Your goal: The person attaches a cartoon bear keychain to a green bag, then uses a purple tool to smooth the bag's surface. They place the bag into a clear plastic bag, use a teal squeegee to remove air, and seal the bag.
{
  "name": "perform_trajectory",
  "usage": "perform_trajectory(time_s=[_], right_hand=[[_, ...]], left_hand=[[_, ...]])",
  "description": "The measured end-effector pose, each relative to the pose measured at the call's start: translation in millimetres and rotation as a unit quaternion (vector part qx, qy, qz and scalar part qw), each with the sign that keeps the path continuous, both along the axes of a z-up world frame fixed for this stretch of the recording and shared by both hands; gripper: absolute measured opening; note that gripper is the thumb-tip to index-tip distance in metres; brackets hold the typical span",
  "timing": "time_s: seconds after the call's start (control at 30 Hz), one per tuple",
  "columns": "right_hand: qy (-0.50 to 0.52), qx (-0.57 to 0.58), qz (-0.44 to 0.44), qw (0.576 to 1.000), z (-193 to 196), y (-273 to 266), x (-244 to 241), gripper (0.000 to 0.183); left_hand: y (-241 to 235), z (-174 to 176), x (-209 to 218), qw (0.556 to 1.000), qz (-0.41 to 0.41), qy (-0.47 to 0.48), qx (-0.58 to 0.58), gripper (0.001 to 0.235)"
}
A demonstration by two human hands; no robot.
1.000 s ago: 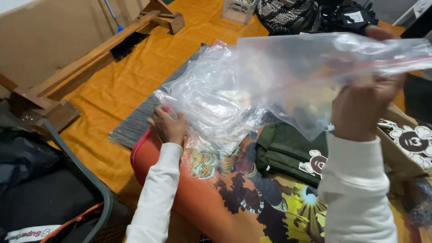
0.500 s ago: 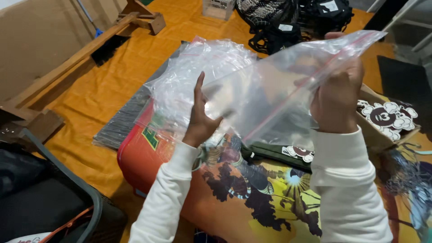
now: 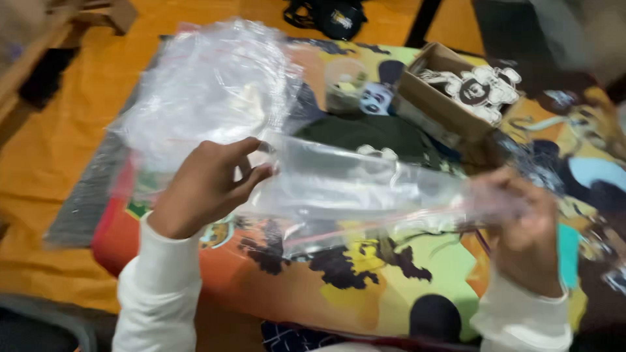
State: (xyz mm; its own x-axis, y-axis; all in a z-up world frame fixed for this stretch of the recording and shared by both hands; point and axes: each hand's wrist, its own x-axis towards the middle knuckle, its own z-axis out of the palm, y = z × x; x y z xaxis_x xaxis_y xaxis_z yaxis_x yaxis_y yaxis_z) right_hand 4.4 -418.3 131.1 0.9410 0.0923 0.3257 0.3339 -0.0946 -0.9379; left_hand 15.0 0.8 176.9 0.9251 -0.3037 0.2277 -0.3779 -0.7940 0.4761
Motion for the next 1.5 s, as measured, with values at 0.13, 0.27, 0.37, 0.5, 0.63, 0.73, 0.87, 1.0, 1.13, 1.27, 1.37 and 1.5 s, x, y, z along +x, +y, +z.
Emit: perform_trajectory(time_s=[0.13,0.27,0.37,0.5,0.63,0.73,0.87,1.0,1.13,1.27,1.37,1.5], right_hand=[[0.113,0.224,-0.013,0.968,-74.2,-23.1,-67.1,0.036],[0.237,0.227,-0.094,0.940,-123.0,-30.4,-100.5,0.061],[0.335,0.247,-0.125,0.901,-145.5,-32.8,-121.5,0.064],[0.419,0.308,-0.107,0.848,-166.3,-31.0,-135.3,0.062],[0.496,0.399,-0.036,0.770,-182.0,-10.6,-173.9,0.064],[0.523,0.481,-0.129,0.691,-205.4,0.5,-192.6,0.059],[0.458,0.314,-0.048,0.831,-173.7,12.2,-183.0,0.072],[0.582,0.083,-0.034,0.808,-158.3,10.2,-172.8,0.071],[0.495,-0.140,-0.126,0.848,-122.6,-0.6,-159.7,0.052],[0.101,-0.360,-0.320,0.871,-85.1,-6.5,-127.0,0.034],[0.009,-0.430,-0.294,0.854,-61.8,2.5,-78.5,0.031],[-0.088,-0.491,-0.148,0.854,-68.0,22.1,10.6,0.073]], left_hand=[[-31.4,17.8,0.9,0.992,-0.032,0.115,0.048,0.044],[-60.0,4.8,17.7,0.950,-0.029,0.246,0.193,0.062],[-78.7,-1.9,27.5,0.933,-0.068,0.270,0.229,0.053],[-104.8,22.0,36.0,0.913,-0.118,0.324,0.218,0.062],[-95.3,65.9,31.8,0.853,-0.369,0.367,0.034,0.027],[-106.5,80.1,30.7,0.831,-0.365,0.407,0.105,0.029],[-132.2,60.5,36.9,0.840,-0.075,0.433,0.319,0.041],[-115.5,-13.1,56.1,0.884,-0.090,0.349,0.299,0.031],[-96.3,-84.9,57.1,0.917,-0.124,0.302,0.231,0.028],[-93.0,-128.7,46.5,0.948,-0.151,0.230,0.160,0.022],[-95.0,-160.0,40.9,0.969,-0.164,0.127,0.137,0.012],[-100.3,-168.1,29.0,0.964,-0.159,0.048,0.209,0.018]])
